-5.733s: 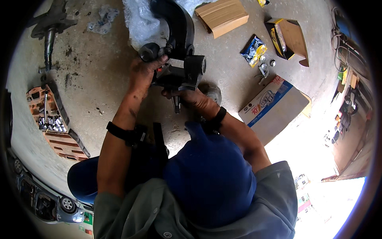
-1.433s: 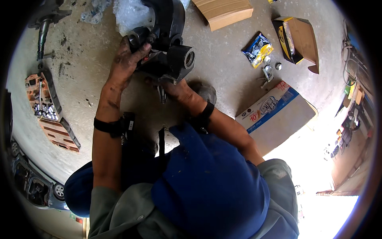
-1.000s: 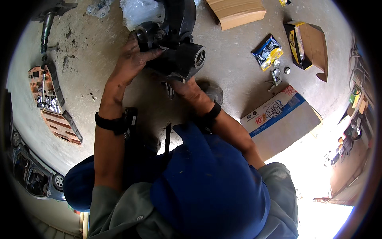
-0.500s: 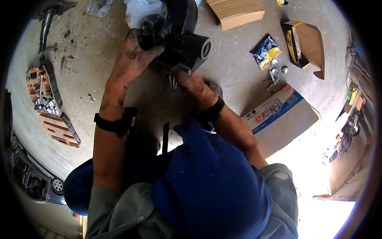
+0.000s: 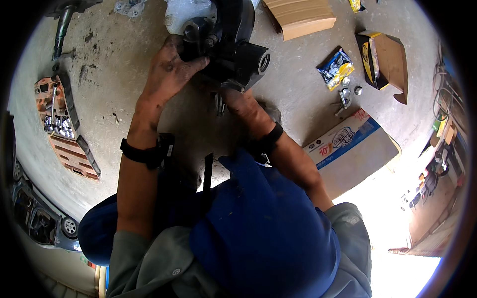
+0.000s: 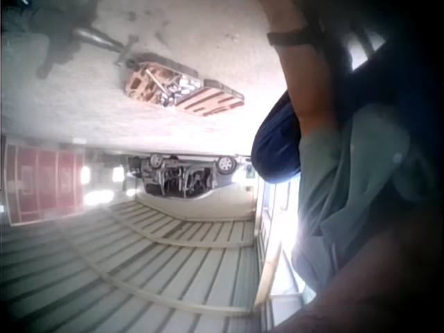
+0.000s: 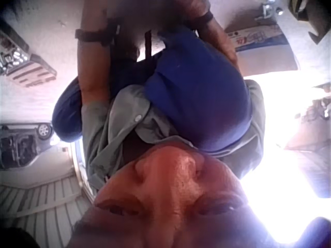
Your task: The person assembles a vehicle suspension component by unboxing a metal bushing and hardware, applying grease by hand, and inserting the metal sleeve into the bracket.
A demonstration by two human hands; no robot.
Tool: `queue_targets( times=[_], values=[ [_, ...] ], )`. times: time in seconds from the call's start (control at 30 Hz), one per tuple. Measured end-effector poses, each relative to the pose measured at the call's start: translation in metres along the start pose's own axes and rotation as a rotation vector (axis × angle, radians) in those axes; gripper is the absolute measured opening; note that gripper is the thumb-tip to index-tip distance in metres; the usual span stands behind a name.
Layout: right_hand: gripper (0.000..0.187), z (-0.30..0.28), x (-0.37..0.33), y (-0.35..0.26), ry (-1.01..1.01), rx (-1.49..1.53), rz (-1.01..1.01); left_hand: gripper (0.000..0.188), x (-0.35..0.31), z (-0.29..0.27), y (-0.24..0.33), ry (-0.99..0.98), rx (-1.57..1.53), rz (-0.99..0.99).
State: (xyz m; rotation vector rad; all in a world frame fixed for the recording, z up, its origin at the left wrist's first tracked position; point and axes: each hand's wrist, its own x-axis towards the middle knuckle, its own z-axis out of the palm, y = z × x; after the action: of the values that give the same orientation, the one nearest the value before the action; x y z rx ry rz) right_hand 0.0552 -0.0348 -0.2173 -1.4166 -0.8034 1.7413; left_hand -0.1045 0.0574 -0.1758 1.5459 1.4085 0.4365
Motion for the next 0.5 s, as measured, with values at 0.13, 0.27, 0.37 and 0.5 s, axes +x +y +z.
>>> queue_targets(
  times=[0.13, 0.27, 0.37, 0.5],
  values=[
    [0.013, 0.014, -0.011, -0.010, 0.052, 0.196, 0.085, 0.051, 0.000, 0.003, -0.002, 0.028, -0.137, 0.018],
    [0.010, 0.010, -0.003, 0.020, 0.000, 0.133, 0.034, 0.051, 0.005, -0.005, 0.013, -0.022, 0.054, -0.080],
    [0.009, 0.010, -0.001, 0.029, -0.004, 0.142, 0.025, 0.054, 0.006, 0.002, 0.001, 0.021, -0.079, 0.013],
    [0.008, 0.016, -0.007, 0.004, 0.044, 0.236, 0.242, 0.057, 0.003, -0.003, 0.003, 0.012, 0.016, -0.036]
  ],
)
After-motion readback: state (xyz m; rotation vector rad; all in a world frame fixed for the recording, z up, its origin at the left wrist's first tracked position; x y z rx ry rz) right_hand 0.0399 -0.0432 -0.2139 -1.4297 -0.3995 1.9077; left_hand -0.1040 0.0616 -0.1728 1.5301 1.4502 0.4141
